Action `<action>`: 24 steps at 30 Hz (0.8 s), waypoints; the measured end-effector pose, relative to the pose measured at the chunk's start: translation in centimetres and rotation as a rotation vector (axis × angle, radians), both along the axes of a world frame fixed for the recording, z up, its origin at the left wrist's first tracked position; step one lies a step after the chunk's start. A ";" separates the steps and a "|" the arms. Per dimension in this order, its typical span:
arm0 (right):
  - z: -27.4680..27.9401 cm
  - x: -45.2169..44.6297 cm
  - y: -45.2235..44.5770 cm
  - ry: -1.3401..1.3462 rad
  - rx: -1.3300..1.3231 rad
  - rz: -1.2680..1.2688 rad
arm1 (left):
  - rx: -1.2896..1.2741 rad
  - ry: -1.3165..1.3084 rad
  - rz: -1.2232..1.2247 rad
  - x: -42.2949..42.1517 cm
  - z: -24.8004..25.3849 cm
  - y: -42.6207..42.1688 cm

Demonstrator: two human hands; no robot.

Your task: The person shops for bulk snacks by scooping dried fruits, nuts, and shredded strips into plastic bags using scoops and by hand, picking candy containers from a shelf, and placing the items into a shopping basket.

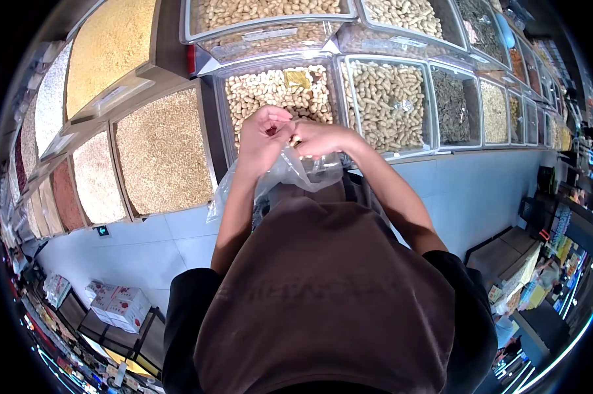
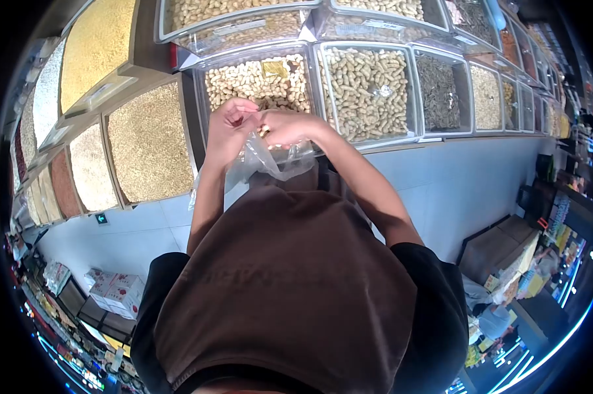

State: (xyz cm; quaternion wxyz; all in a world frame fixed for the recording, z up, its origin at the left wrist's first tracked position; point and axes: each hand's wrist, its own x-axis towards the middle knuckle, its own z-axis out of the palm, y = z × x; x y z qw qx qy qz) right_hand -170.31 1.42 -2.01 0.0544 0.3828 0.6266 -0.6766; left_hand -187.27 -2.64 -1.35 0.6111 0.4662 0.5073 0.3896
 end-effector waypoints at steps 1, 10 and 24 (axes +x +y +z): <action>-0.5 -0.9 -0.2 -0.063 0.082 0.077 | -0.009 -0.086 0.099 0.1 1.1 -0.3; -1.3 -4.3 -4.8 0.192 0.625 0.118 | 0.044 -0.177 0.450 -2.0 4.8 -3.3; -4.5 -0.6 3.2 -0.367 0.705 0.060 | 0.211 1.039 0.177 -2.8 6.5 -2.8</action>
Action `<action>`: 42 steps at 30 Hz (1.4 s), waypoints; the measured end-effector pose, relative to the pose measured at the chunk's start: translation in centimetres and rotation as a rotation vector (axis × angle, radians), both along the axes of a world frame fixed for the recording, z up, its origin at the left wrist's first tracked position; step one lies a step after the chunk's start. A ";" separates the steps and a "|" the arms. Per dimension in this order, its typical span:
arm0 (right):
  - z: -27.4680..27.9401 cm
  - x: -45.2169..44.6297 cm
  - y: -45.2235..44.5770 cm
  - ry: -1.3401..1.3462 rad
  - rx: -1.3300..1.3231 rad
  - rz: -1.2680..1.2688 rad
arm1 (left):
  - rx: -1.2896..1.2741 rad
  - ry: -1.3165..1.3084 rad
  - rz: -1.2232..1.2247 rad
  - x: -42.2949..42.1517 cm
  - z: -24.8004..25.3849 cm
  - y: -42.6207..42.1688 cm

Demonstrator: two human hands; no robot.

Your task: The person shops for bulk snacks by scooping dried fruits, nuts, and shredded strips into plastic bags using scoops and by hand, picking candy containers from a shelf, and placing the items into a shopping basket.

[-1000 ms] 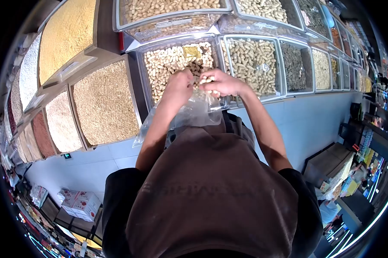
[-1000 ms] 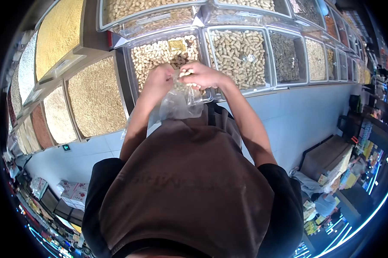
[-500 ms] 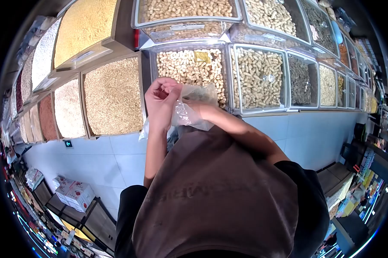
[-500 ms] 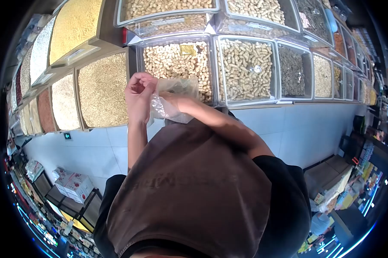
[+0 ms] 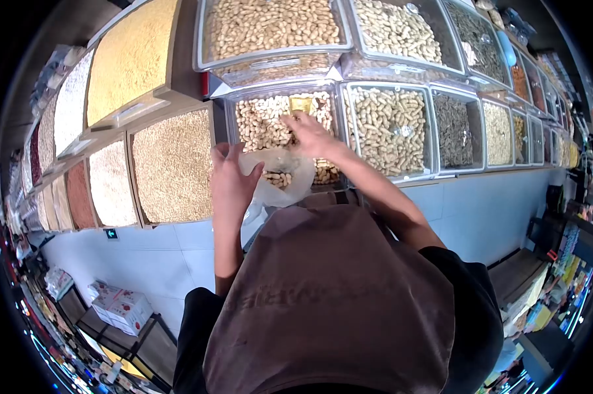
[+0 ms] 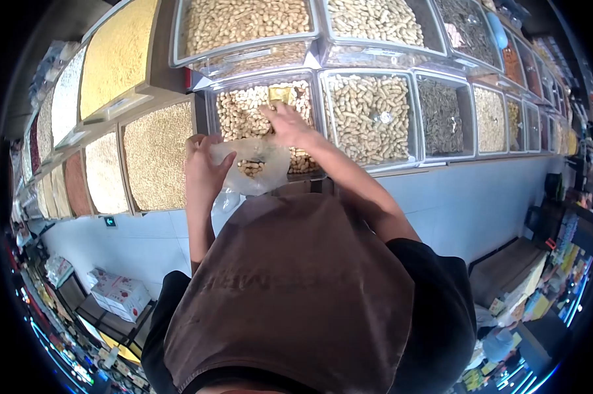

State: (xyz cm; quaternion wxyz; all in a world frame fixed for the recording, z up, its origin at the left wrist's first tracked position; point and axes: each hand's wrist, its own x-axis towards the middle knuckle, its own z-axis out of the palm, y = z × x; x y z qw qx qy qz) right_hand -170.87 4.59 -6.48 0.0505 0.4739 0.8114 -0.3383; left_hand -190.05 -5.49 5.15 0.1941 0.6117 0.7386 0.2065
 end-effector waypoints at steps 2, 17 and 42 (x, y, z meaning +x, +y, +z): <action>-1.3 -0.9 -0.9 -0.071 0.126 0.053 | 0.020 0.057 0.013 0.2 -0.1 0.4; -5.9 2.3 0.5 0.270 -0.462 -0.283 | -0.044 -0.393 0.227 -0.4 0.1 -2.0; 6.6 -3.6 -6.6 0.559 -0.420 -0.010 | 0.138 -0.849 0.323 1.9 -1.4 -0.4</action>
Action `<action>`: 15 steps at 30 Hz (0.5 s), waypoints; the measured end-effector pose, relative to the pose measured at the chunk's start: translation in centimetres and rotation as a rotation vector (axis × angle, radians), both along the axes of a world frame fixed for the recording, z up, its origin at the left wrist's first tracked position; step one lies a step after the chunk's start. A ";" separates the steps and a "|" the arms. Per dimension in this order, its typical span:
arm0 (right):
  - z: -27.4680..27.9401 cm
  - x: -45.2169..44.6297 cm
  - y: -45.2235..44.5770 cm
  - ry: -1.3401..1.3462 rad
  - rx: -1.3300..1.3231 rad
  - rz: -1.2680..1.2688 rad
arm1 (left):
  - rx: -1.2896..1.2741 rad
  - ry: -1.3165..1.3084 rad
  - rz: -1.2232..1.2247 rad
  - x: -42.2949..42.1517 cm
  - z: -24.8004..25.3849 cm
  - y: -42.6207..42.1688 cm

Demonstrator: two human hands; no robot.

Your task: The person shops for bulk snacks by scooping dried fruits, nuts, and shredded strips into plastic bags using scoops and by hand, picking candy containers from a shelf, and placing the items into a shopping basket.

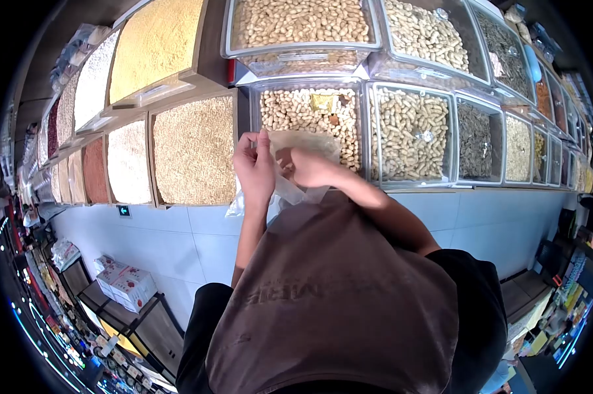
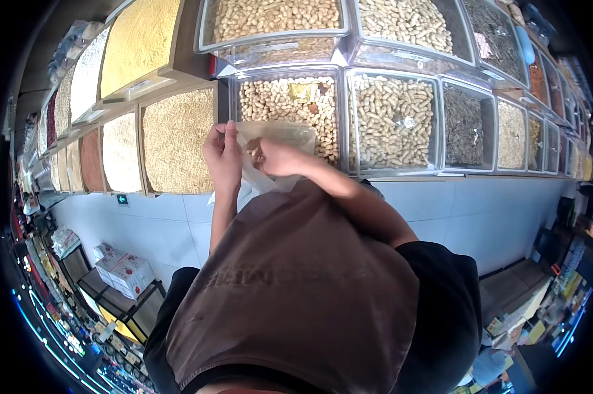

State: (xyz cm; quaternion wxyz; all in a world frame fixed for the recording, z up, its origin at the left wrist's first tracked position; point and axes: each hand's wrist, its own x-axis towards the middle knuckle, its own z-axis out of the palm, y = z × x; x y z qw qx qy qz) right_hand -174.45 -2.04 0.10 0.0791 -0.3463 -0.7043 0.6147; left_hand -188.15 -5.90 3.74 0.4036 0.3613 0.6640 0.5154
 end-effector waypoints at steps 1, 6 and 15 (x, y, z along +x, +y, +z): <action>-1.0 0.5 0.4 0.161 -0.027 -0.167 | 0.016 -0.025 0.029 -0.5 -0.1 -0.2; -3.9 5.1 4.5 0.281 0.060 -0.746 | 0.061 -0.054 0.157 -1.6 0.0 -0.6; -10.8 5.7 0.6 -0.834 0.814 0.124 | 0.134 -0.198 0.158 0.1 2.6 -0.8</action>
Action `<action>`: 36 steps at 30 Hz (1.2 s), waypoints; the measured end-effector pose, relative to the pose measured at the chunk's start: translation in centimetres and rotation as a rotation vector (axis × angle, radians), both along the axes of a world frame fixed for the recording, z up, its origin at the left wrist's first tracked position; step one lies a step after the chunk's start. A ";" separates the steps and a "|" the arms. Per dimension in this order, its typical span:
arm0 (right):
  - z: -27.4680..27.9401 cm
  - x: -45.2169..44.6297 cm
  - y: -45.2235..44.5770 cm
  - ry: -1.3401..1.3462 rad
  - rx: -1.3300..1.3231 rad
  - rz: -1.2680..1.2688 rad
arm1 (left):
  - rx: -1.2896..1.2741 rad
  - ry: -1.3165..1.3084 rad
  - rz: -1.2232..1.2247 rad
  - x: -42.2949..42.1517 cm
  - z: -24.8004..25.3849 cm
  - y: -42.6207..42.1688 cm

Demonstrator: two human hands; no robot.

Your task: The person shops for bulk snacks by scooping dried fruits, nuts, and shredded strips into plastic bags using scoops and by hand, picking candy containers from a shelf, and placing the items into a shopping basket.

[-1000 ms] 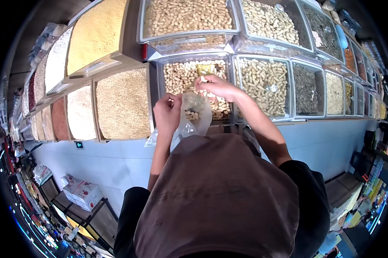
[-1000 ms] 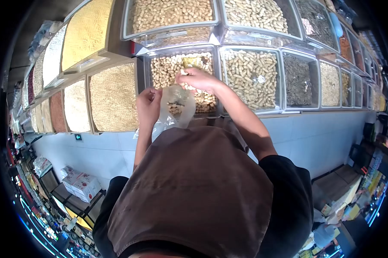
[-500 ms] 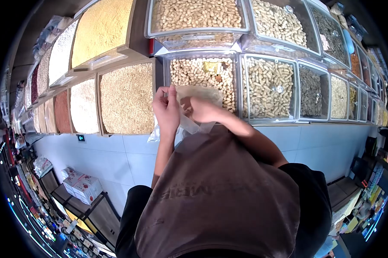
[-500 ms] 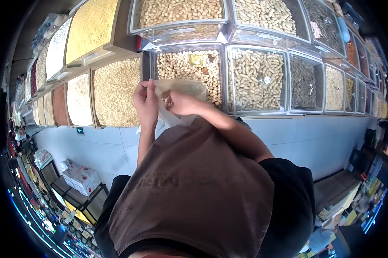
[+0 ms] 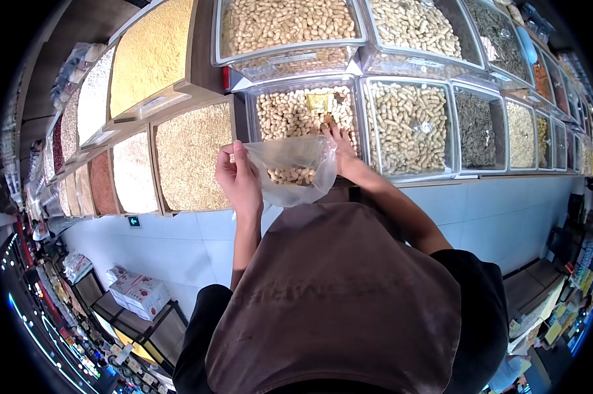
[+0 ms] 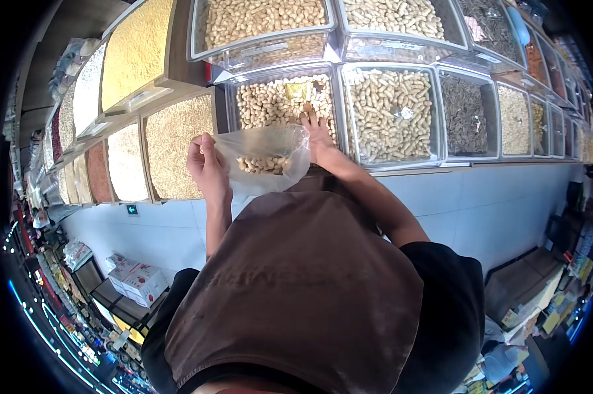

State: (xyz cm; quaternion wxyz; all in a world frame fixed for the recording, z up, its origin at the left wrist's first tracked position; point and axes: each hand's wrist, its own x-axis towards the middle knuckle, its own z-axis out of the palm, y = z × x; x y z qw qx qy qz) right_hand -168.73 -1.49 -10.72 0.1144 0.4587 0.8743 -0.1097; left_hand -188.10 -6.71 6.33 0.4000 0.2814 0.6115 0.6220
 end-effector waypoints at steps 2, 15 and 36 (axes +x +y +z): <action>-0.2 -0.6 0.1 -0.081 -0.026 0.082 | -0.004 0.028 -0.027 0.7 0.6 0.0; -7.0 1.9 2.3 0.464 -0.436 -0.241 | 0.050 -0.026 0.123 3.0 2.0 -0.7; 12.9 0.5 4.8 1.465 -1.112 -0.236 | -0.025 -0.103 0.175 5.1 2.1 -3.1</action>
